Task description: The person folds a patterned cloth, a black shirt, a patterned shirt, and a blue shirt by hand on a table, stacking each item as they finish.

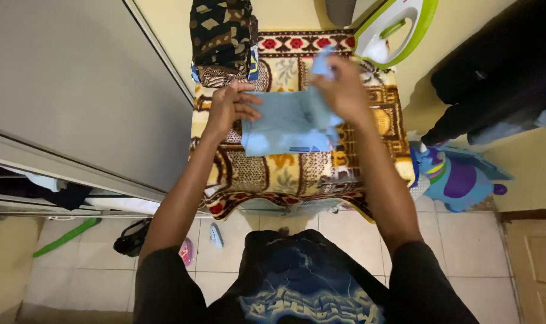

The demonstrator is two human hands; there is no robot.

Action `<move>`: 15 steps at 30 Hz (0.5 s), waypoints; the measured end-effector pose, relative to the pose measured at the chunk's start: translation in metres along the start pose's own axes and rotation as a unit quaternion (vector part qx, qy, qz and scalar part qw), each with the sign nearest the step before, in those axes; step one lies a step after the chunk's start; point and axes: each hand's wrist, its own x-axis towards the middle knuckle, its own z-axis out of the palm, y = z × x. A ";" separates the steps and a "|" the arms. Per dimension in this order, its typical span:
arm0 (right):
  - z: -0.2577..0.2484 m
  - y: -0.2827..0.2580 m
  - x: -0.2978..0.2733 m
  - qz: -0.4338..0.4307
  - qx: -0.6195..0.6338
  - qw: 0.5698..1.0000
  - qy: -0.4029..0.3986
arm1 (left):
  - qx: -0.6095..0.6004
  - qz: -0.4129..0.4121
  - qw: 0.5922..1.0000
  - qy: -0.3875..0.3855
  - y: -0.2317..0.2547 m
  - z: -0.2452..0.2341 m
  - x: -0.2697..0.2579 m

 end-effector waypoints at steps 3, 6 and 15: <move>0.056 -0.011 0.011 -0.040 0.030 0.981 -0.188 | 0.019 -0.113 0.992 0.048 0.027 0.012 -0.011; 0.060 -0.069 -0.004 -0.015 0.009 0.966 -0.257 | 0.024 -0.082 0.996 0.042 -0.053 -0.023 0.013; 0.020 0.001 0.009 0.011 -0.269 0.937 -0.224 | 0.217 0.032 0.976 0.001 -0.016 -0.002 -0.006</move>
